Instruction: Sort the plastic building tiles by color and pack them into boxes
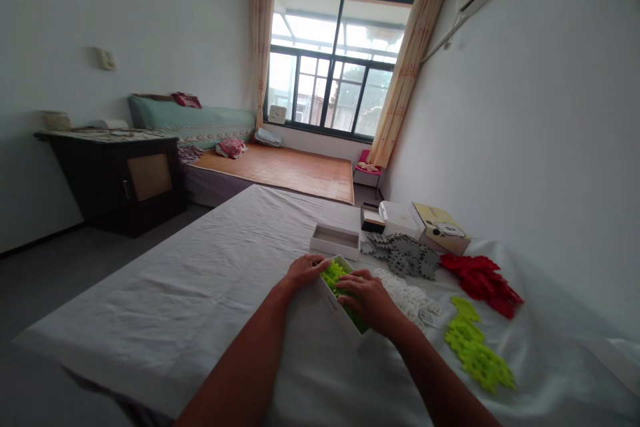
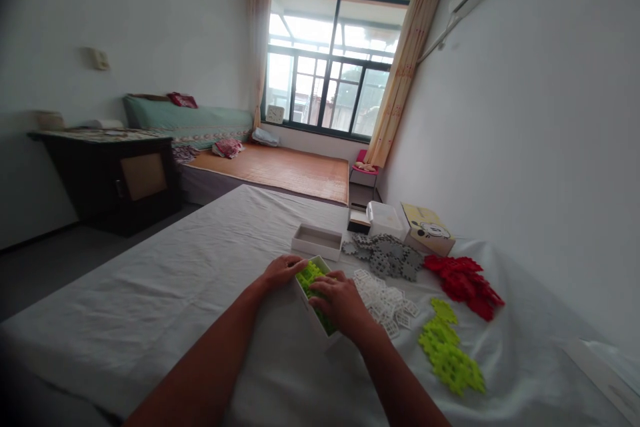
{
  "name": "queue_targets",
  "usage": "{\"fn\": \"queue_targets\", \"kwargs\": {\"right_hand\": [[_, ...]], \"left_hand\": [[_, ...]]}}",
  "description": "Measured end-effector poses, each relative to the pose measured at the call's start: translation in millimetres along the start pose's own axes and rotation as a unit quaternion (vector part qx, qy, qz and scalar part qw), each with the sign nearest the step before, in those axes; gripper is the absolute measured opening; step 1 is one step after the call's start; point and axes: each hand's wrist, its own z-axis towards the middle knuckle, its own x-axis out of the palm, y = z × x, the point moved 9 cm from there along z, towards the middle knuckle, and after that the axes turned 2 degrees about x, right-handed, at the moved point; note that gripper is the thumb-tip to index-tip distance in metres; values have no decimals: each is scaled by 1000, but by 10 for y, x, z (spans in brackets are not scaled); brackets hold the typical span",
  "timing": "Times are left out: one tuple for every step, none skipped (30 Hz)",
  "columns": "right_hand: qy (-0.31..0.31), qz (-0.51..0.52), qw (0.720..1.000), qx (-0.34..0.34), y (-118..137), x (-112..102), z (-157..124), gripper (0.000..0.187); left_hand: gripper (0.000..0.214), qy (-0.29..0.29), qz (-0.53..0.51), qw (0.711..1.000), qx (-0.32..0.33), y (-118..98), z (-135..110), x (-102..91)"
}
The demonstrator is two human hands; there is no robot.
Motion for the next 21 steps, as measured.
{"fn": "queue_targets", "kwargs": {"right_hand": [[-5, 1, 1000, -2, 16, 4, 12, 29], [-9, 2, 1000, -7, 38, -1, 13, 28], [-15, 1, 1000, -12, 57, -18, 0, 28], [-24, -2, 1000, -14, 63, -50, -30, 28], [-38, -8, 999, -12, 46, -101, -78, 29], [-54, -14, 998, -5, -2, -166, -145, 30], [-71, -18, 997, 6, -88, -242, -232, 31], [-89, -22, 996, 22, -221, -326, -339, 33], [-105, -25, 993, 44, -400, -412, -468, 35], [-118, -31, 990, 73, -624, -493, -619, 37], [-128, -40, 985, 109, -884, -568, -791, 41], [-134, -54, 978, 152, -1170, -632, -983, 45], [-135, -71, 968, 199, -1464, -679, -1189, 50], [-126, -85, 958, 244, -1743, -699, -1396, 58], [-109, -93, 950, 279, -1987, -691, -1590, 67], [-88, -95, 942, 308, -2193, -662, -1765, 74], [-65, -92, 936, 333, -2358, -615, -1915, 80], [-43, -86, 930, 355, -2484, -564, -2038, 85], [-27, -79, 923, 377, -2576, -517, -2134, 87], [-17, -73, 915, 396, -2638, -482, -2201, 89], [-15, -69, 909, 410, -2674, -464, -2239, 91]], "left_hand": [[52, -1, -7, 1000, 7, -15, -9, -5], [49, -2, -14, 1000, 10, -21, -16, -9], [48, -3, -20, 1000, 9, -21, -21, -12], [47, -2, -24, 1000, 6, -18, -23, -12], [47, -3, -26, 1000, 3, -14, -23, -13], [48, -3, -29, 1000, 1, -12, -22, -14], [48, -2, -31, 1000, -1, -10, -19, -14], [48, -2, -32, 999, -3, -10, -15, -16], [48, -2, -33, 999, -4, -11, -11, -19], [48, 0, -33, 999, -4, -14, -7, -21], [48, 0, -32, 999, -3, -18, -3, -25], [48, 2, -30, 1000, -2, -24, 0, -28], [48, 2, -28, 1000, -1, -28, 3, -32], [48, 4, -26, 1000, 0, -33, 7, -32], [48, 6, -24, 1000, 1, -36, 10, -31], [48, 7, -23, 1000, 1, -37, 13, -29], [47, 9, -23, 1000, 2, -36, 16, -26], [47, 10, -24, 1000, 2, -35, 19, -21], [47, 9, -26, 1000, 3, -32, 22, -19], [48, 7, -26, 1000, 2, -26, 25, -17], [48, 5, -25, 1000, 2, -20, 27, -16]]}}
